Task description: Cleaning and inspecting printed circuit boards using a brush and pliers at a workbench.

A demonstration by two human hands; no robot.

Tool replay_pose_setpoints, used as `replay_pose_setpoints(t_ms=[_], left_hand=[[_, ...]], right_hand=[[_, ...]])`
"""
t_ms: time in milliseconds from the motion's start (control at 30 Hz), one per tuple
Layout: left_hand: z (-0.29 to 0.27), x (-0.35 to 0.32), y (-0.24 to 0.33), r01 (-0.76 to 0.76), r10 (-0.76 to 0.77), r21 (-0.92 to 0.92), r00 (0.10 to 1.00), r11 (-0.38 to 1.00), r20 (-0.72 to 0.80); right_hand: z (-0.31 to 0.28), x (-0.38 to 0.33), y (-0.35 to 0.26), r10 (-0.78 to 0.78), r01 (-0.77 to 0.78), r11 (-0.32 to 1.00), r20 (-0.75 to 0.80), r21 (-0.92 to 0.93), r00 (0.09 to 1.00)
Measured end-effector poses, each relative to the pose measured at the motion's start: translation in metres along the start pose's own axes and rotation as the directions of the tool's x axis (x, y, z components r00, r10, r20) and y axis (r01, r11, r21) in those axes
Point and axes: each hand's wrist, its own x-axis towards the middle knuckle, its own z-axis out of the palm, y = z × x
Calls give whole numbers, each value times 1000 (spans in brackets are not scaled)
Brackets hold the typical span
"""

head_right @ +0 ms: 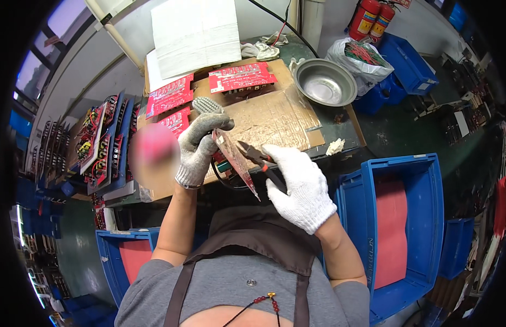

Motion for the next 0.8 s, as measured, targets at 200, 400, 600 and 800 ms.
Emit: replay_pose_setpoints(t_ms=[200,400,600,800], left_hand=[[-10,-17,-3,-21,19,-72,999,997,-26],[-16,-26,-4,-5,2,-87,999,996,-35],[-18,-26,-5,-4,0,-120,999,993,-32],[-20,-26,-5,-9,6,-121,999,993,-33]], right_hand=[[8,4,-9,-6,-17,993,192,117,981],[18,6,-7,-15,-89,953,336,291,942],[22,17,-12,53,-175,947,405,270,913],[28,16,-14,40,-157,937,350,311,936]])
